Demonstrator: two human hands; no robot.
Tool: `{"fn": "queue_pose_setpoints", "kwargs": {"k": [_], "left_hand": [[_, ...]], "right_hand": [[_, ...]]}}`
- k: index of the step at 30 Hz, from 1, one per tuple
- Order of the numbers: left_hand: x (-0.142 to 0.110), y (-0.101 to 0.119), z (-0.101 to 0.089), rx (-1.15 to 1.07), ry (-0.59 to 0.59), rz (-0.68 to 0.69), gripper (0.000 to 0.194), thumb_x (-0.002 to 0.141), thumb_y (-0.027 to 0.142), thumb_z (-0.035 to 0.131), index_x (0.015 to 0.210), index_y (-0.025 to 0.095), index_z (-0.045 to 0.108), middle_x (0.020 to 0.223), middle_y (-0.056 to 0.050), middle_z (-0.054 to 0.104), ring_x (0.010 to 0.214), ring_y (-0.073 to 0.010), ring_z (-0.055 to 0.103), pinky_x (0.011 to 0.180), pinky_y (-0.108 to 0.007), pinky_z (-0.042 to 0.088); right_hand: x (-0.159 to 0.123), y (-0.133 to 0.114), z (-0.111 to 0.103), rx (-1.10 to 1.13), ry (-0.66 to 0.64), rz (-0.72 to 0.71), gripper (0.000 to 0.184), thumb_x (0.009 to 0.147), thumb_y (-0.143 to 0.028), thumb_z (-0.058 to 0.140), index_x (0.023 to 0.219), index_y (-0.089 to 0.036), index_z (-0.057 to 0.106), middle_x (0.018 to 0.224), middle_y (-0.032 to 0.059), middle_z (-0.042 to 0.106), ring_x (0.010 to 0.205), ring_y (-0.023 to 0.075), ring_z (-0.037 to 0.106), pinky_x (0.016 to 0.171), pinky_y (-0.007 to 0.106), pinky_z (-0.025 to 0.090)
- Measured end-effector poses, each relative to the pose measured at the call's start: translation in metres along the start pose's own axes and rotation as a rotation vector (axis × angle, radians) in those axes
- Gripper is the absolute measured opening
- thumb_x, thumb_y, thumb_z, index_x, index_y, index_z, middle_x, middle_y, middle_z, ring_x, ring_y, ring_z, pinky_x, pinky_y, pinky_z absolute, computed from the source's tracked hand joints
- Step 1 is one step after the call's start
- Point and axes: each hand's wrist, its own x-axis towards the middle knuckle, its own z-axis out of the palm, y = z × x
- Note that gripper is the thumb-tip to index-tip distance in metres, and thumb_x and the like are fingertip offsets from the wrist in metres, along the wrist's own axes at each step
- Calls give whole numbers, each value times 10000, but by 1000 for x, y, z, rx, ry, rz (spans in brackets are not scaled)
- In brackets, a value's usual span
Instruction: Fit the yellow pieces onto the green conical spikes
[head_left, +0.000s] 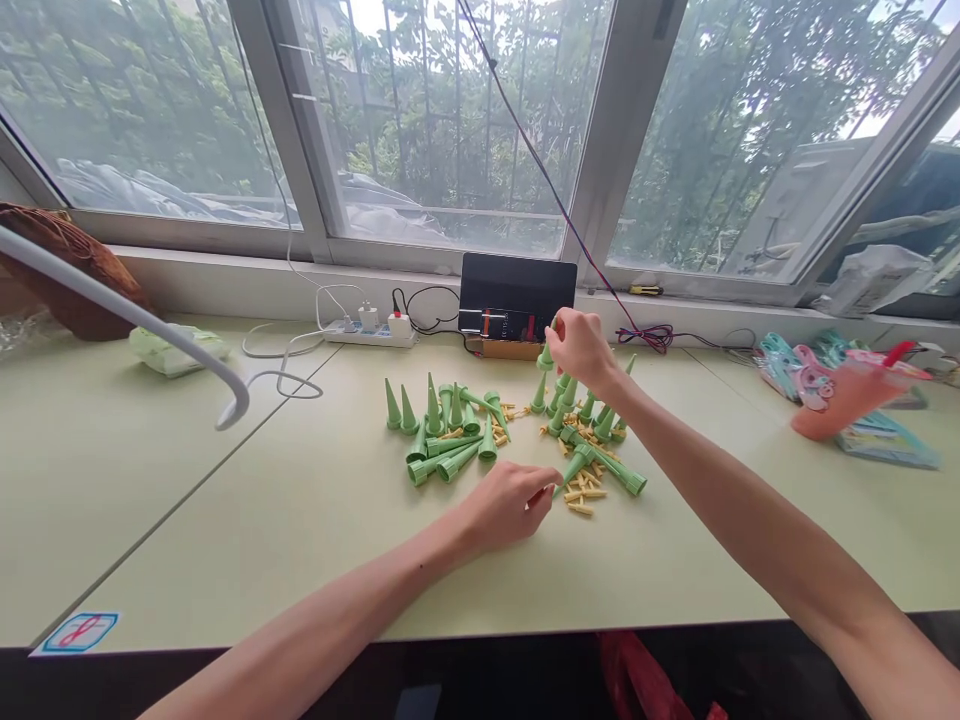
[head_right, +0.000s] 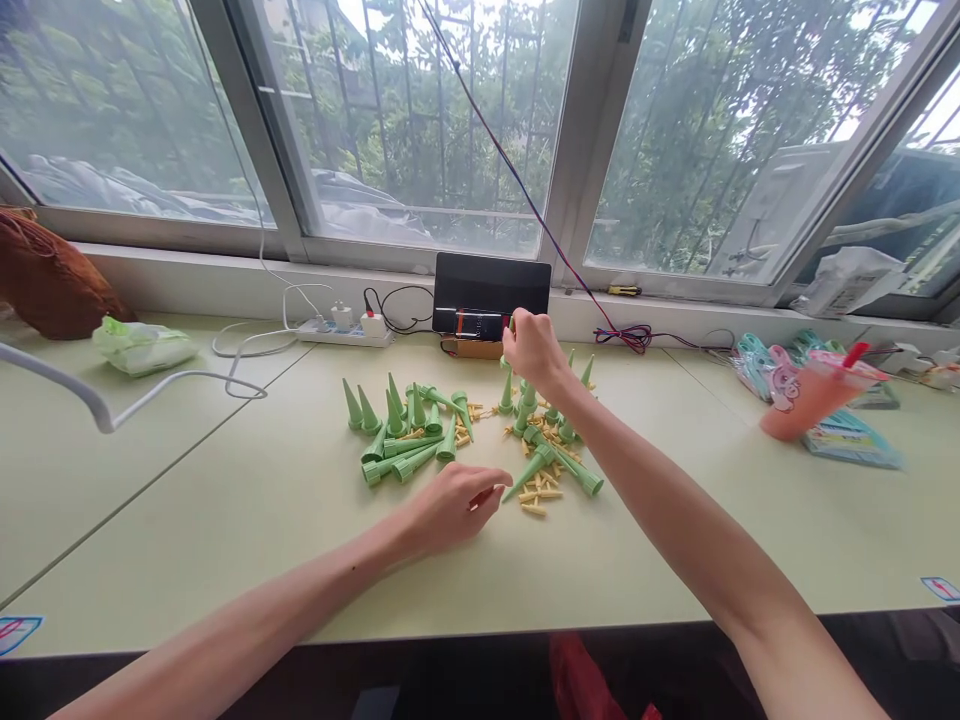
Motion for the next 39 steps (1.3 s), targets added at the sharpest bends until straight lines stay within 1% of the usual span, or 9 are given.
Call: {"fn": "queue_pose_setpoints", "kwargs": {"k": [6, 10, 14, 22, 28, 33, 36, 38, 39], "left_hand": [[0, 1, 0, 2, -33, 4, 206, 863, 86, 469, 824, 183, 647, 633, 18, 597, 512, -95, 453, 526, -213, 296], [-1, 1, 0, 3, -49, 9, 207, 874, 89, 455, 808, 185, 626, 631, 21, 578, 516, -96, 442, 526, -213, 293], [-1, 0, 0, 24, -55, 7, 193, 860, 85, 461, 769, 183, 600, 626, 20, 558, 519, -99, 433, 532, -217, 294], [-2, 0, 1, 49, -77, 9, 204, 856, 88, 463, 824, 186, 639, 663, 7, 598, 531, -107, 464, 538, -225, 309], [-2, 0, 2, 52, -85, 7, 211, 858, 83, 462, 827, 186, 643, 663, 9, 606, 547, -110, 493, 541, -229, 322], [-2, -2, 2, 52, -96, 14, 221, 859, 81, 459, 853, 190, 652, 679, 2, 628, 561, -115, 527, 555, -231, 334], [-1, -2, 1, 54, -105, 14, 229, 860, 79, 457, 866, 189, 658, 681, 0, 638, 567, -120, 539, 557, -231, 336], [-1, -1, 1, 56, -106, 11, 232, 863, 80, 458, 868, 188, 663, 680, -1, 642, 568, -122, 545, 559, -232, 337], [-1, -1, 1, 57, -107, 8, 234, 866, 81, 459, 873, 188, 666, 684, -2, 645, 572, -123, 550, 562, -232, 340]], "right_hand": [[2, 5, 2, -25, -48, 34, 236, 933, -208, 514, 700, -199, 478, 635, 35, 562, 387, 149, 563, 395, 261, 383], [6, 8, 5, -23, -122, 80, 199, 933, -206, 508, 739, -184, 544, 598, 34, 552, 412, 166, 582, 410, 273, 423], [7, 7, 5, -14, -138, 99, 174, 924, -178, 494, 775, -171, 583, 580, 40, 562, 438, 182, 597, 434, 290, 460], [6, 4, 2, -19, -142, 80, 190, 896, -117, 489, 728, -180, 553, 510, 7, 527, 406, 160, 587, 394, 248, 443], [7, 1, -1, -43, -168, 73, 201, 871, -79, 482, 711, -177, 552, 519, 12, 529, 405, 162, 585, 413, 262, 455], [9, 3, 1, -40, -188, 83, 215, 887, -84, 469, 713, -175, 559, 527, 9, 515, 408, 160, 563, 446, 277, 447], [9, 1, -1, -141, -149, 41, 185, 900, -123, 510, 732, -174, 570, 557, 24, 527, 486, 181, 567, 525, 297, 445], [6, -4, -6, -264, -47, -29, 120, 906, -159, 547, 791, -167, 581, 617, 48, 553, 580, 209, 577, 592, 309, 433], [1, -8, -9, -314, 17, -68, 105, 924, -169, 530, 833, -160, 583, 665, 67, 572, 627, 221, 582, 615, 310, 421]]}}
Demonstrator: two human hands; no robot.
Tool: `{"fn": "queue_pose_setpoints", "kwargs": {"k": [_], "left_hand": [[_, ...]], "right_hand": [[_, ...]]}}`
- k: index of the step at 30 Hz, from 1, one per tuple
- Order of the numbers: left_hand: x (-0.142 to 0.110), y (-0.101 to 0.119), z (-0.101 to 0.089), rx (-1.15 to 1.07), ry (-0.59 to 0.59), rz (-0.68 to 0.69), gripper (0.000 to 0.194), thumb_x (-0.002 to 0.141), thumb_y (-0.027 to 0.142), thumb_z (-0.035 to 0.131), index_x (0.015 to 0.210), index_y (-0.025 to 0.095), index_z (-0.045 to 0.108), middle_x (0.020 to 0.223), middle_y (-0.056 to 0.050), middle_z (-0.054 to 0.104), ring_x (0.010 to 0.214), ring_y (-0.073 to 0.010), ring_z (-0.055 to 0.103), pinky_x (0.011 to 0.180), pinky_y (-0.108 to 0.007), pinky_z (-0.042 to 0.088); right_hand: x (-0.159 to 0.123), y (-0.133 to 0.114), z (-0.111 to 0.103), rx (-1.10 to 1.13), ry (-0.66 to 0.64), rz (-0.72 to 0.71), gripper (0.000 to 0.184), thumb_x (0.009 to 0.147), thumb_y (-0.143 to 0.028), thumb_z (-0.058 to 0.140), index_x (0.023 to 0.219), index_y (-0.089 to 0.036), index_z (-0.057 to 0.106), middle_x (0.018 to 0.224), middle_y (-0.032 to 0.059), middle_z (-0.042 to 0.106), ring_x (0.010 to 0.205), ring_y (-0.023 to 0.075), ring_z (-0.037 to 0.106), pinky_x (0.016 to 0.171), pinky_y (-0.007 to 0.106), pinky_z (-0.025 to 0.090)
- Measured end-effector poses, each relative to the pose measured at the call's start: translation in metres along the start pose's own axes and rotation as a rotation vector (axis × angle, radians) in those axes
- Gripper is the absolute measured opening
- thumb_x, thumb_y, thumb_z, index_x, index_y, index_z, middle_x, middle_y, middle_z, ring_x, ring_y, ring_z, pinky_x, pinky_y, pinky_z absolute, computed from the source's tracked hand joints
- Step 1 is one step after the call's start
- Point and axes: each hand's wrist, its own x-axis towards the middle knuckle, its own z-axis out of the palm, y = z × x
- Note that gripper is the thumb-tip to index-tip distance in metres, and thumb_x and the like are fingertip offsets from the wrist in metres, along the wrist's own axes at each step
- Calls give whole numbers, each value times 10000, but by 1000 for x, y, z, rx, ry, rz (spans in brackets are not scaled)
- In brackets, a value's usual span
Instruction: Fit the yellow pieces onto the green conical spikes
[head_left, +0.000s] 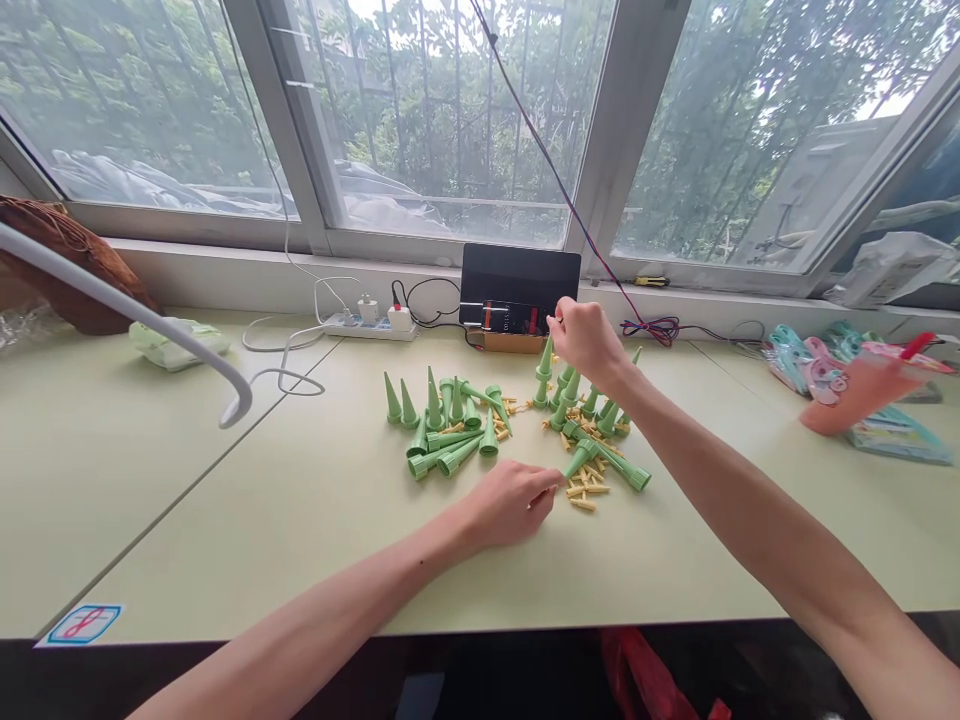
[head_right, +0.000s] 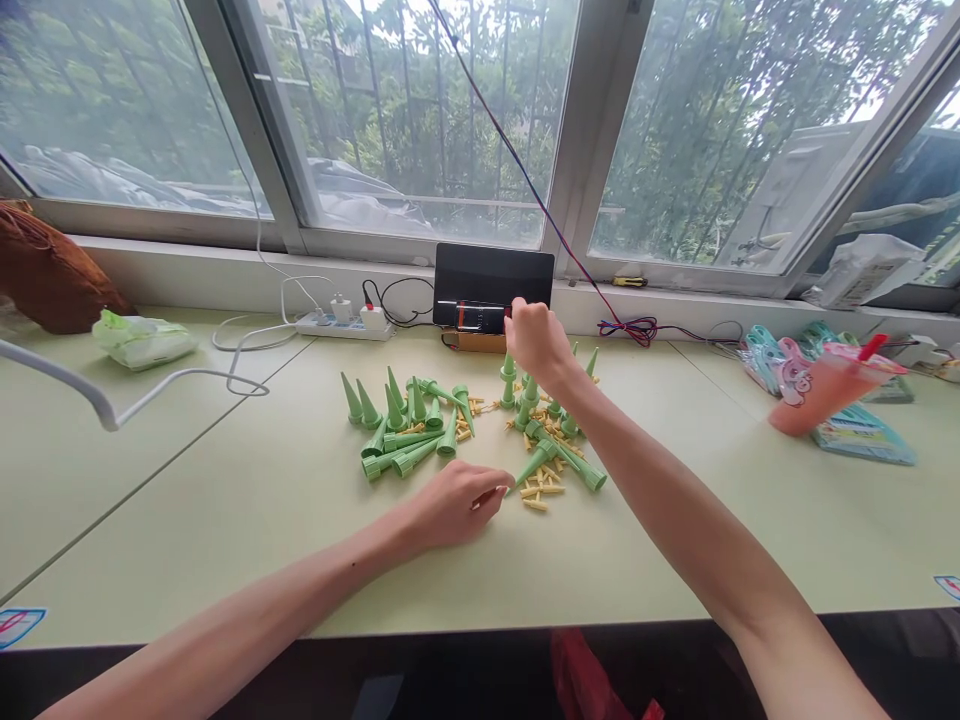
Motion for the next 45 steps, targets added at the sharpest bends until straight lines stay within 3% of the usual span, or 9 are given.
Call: {"fn": "queue_pose_setpoints", "kwargs": {"k": [4, 7, 11, 14, 22, 30, 35, 42, 45], "left_hand": [[0, -1, -1, -9, 1, -8, 283, 869, 59, 441, 948, 187, 681, 740, -15, 666, 610, -128, 570, 584, -231, 360], [-2, -3, -1, -7, -16, 11, 408, 815, -4, 417, 1064, 190, 677, 782, -19, 654, 628, -129, 564, 586, -228, 371], [-3, -8, 1, -20, -34, 17, 512, 705, -57, 404, 1063, 182, 681, 838, -31, 624, 687, -136, 560, 626, -225, 403], [-4, -9, 2, -16, -43, 12, 464, 691, -60, 390, 951, 172, 697, 809, -35, 578, 674, -136, 531, 616, -227, 388], [-3, -6, 2, 33, -69, 22, 405, 715, -30, 410, 925, 179, 685, 756, -14, 524, 606, -122, 477, 562, -243, 330], [-3, -8, 3, 36, -49, 40, 369, 751, -16, 408, 888, 184, 687, 761, -18, 562, 588, -121, 488, 566, -247, 337], [-3, -9, 3, 50, -37, 52, 369, 746, -20, 405, 868, 185, 687, 723, -11, 528, 566, -120, 458, 551, -254, 322], [-3, -9, 2, 54, -2, 59, 350, 757, -16, 393, 829, 182, 672, 708, -13, 531, 586, -132, 458, 552, -255, 327], [-3, -8, 0, 30, 53, 87, 356, 771, -17, 384, 869, 179, 665, 733, -18, 561, 617, -136, 476, 566, -250, 338]], "right_hand": [[-30, -20, -5, 3, 103, -161, 278, 1028, -237, 346, 874, -170, 568, 776, 90, 598, 702, 203, 572, 648, 279, 381], [-56, -33, 12, 92, -84, -252, 292, 1031, -243, 347, 840, -181, 559, 743, 68, 599, 654, 180, 545, 636, 269, 362], [-74, -38, 50, 111, -369, -200, 157, 966, -167, 469, 850, -167, 574, 780, 82, 643, 667, 179, 569, 592, 259, 333], [-74, -35, 70, 69, -489, -120, 100, 958, -192, 513, 911, -154, 593, 845, 118, 671, 742, 209, 610, 599, 267, 337], [-70, -33, 87, 33, -571, -63, 136, 963, -222, 520, 1077, -148, 532, 916, 148, 684, 778, 255, 646, 558, 277, 331], [-75, -28, 85, 44, -626, -130, 274, 937, -150, 504, 1206, -147, 458, 920, 132, 681, 769, 242, 628, 588, 264, 341], [-80, -23, 78, 46, -636, -203, 382, 871, -75, 468, 1246, -146, 435, 833, 86, 649, 651, 198, 534, 551, 253, 303], [-97, -16, 66, 206, -640, -142, 434, 746, -32, 468, 1150, -191, 452, 624, -56, 459, 515, 126, 313, 489, 240, 225], [-106, -10, 57, 377, -645, -103, 470, 740, -47, 471, 1173, -221, 414, 589, -94, 395, 512, 116, 307, 481, 218, 245]]}}
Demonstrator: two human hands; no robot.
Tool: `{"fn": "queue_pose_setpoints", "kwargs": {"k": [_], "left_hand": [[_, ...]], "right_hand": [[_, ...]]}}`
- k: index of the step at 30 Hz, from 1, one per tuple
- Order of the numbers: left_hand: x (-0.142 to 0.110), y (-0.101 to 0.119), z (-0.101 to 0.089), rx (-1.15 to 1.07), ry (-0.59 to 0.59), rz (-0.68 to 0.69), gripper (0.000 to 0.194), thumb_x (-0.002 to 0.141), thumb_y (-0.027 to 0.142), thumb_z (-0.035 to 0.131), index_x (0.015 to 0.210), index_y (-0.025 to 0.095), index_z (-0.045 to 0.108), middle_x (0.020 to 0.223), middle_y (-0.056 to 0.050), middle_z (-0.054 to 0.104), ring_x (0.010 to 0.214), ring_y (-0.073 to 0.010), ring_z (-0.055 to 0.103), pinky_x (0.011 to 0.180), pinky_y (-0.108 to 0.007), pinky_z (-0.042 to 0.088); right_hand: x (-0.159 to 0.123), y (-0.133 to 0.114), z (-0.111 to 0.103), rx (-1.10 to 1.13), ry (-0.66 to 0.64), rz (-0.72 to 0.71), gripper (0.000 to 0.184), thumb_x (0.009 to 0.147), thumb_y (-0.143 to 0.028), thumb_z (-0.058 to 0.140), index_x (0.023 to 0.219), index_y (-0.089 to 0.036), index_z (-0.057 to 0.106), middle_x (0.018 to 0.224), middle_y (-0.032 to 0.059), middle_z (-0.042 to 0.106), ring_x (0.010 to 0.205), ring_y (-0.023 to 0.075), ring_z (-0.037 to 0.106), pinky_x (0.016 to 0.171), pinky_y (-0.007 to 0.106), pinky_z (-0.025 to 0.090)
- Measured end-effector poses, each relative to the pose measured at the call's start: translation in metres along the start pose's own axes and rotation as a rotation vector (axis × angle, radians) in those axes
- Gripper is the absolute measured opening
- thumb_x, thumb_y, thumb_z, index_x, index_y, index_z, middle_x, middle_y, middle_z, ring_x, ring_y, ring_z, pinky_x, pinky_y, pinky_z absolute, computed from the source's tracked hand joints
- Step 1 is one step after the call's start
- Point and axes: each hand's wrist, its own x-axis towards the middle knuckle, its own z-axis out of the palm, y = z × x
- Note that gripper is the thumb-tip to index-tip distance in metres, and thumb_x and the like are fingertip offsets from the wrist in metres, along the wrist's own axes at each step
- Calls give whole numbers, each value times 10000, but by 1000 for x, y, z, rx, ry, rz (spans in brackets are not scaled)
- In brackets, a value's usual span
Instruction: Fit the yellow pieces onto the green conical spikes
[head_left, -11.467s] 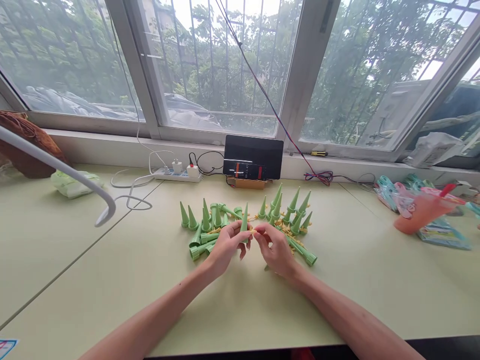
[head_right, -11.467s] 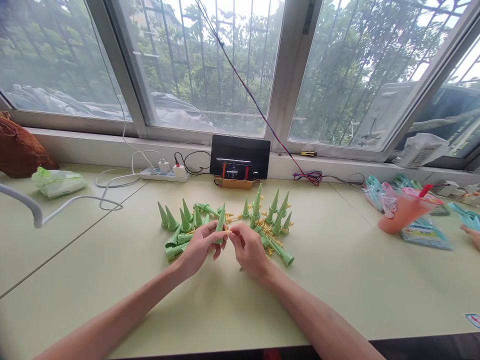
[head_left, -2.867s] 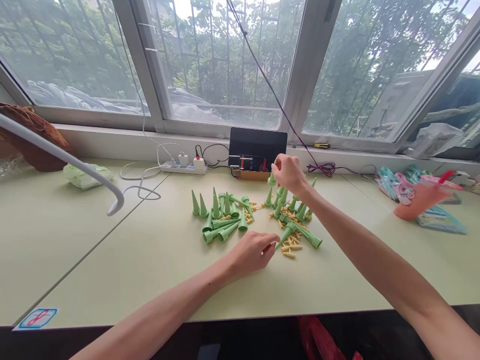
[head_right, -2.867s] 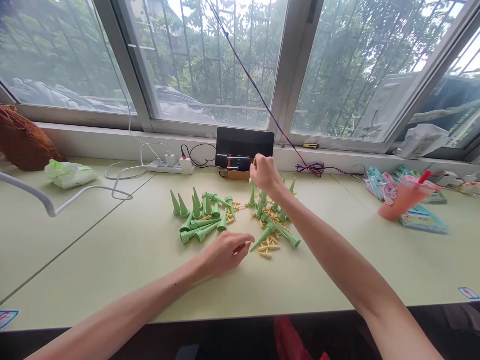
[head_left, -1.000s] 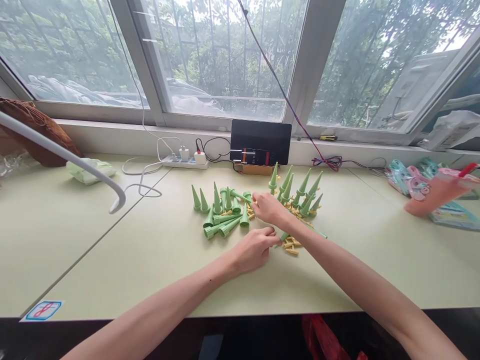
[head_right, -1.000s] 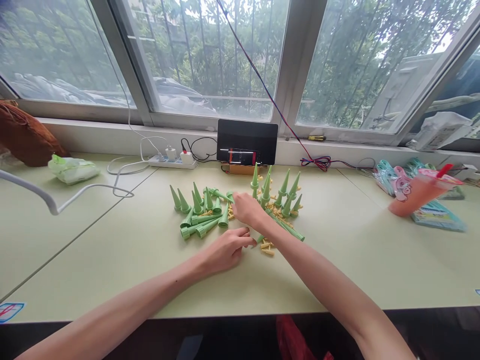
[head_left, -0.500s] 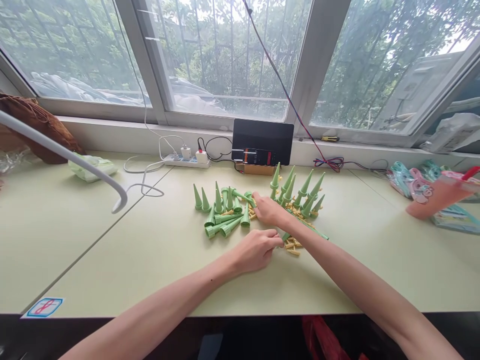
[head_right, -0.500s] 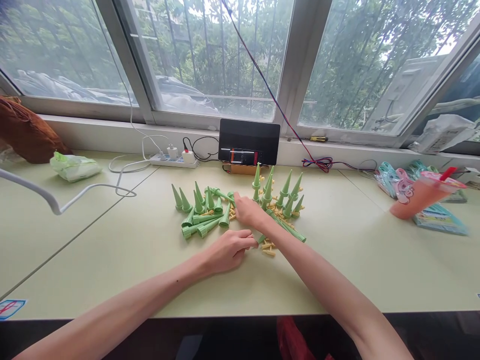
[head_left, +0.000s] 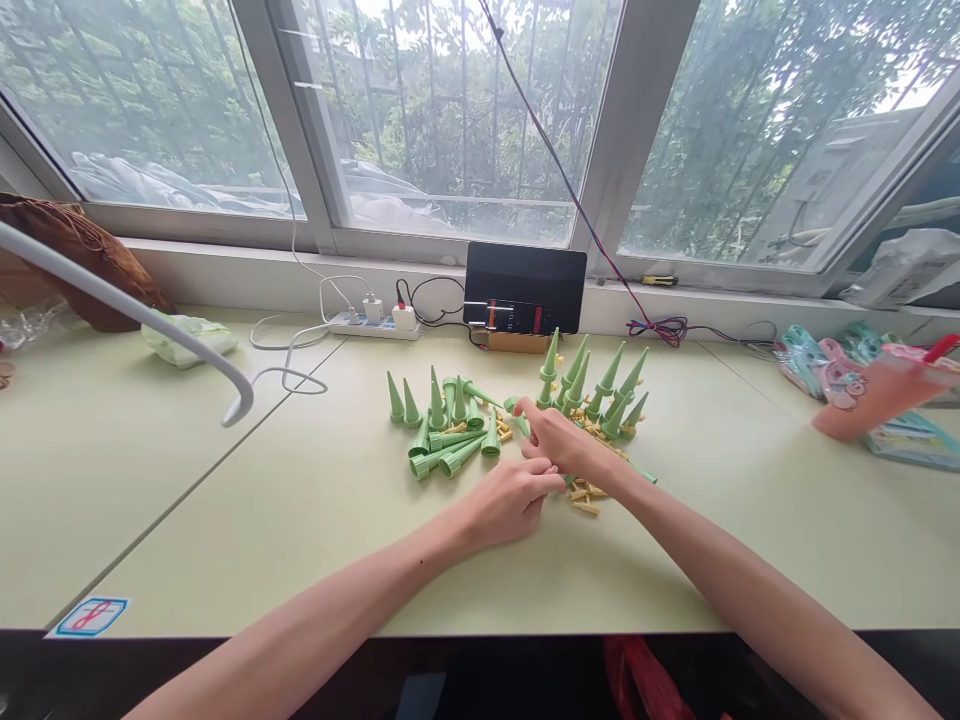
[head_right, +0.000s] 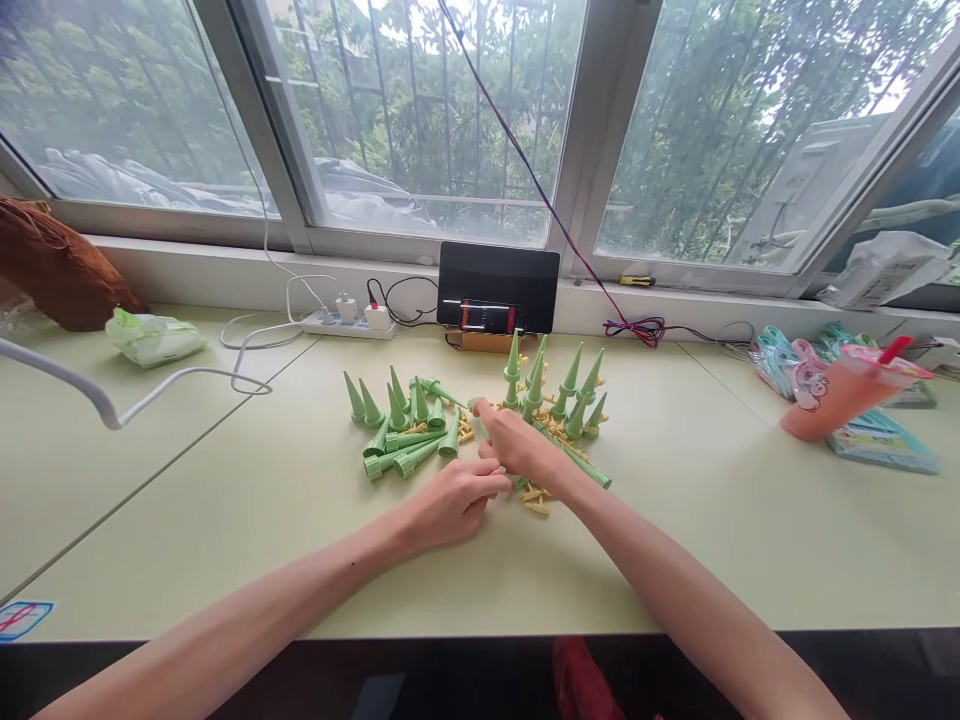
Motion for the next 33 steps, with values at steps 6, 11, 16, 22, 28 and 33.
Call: {"fn": "queue_pose_setpoints", "kwargs": {"k": [6, 11, 16, 22, 28, 33], "left_hand": [[1, 2, 0, -115, 245, -55, 303, 905, 38, 349, 1007, 173, 600, 791, -19, 606, 656, -123, 518, 594, -233, 402], [8, -3, -4, -176, 551, -306, 179, 946, 158, 485, 1113, 211, 520, 883, -17, 601, 772, -125, 595, 668, -230, 505], [13, -7, -15, -316, 678, -484, 273, 946, 255, 540, 1204, 233, 454, 961, -17, 542, 715, -94, 599, 580, -193, 509], [13, -6, -16, -566, 569, -554, 307, 984, 374, 489, 1266, 265, 441, 836, 23, 488, 560, -64, 520, 450, -155, 417], [13, -7, -15, -575, 599, -607, 288, 970, 420, 518, 1203, 253, 493, 730, 46, 470, 490, -63, 477, 424, -163, 383], [17, -14, -20, -684, 743, -681, 316, 949, 485, 535, 1153, 247, 492, 780, 33, 547, 433, -43, 407, 374, -166, 352]], "right_hand": [[-17, 5, 5, 157, 182, -130, 367, 757, -107, 528, 1076, -240, 405, 692, -65, 503, 583, 120, 465, 554, 214, 391], [-24, 5, 21, 254, 405, -160, 168, 854, -212, 528, 965, -251, 409, 651, -72, 485, 538, 117, 486, 538, 226, 425], [-30, 1, 27, 325, 482, -198, 187, 844, -197, 540, 932, -256, 385, 661, -72, 481, 504, 103, 472, 508, 226, 429], [-32, -4, 34, 334, 470, -339, 184, 827, -156, 540, 881, -245, 388, 634, -83, 445, 475, 75, 427, 470, 196, 371], [-30, -7, 36, 345, 476, -379, 173, 823, -156, 566, 857, -235, 416, 617, -83, 456, 474, 73, 416, 474, 193, 359], [-24, -1, 34, 243, 509, -252, 78, 877, -179, 538, 852, -219, 475, 680, -39, 532, 551, 105, 466, 562, 232, 415]]}}
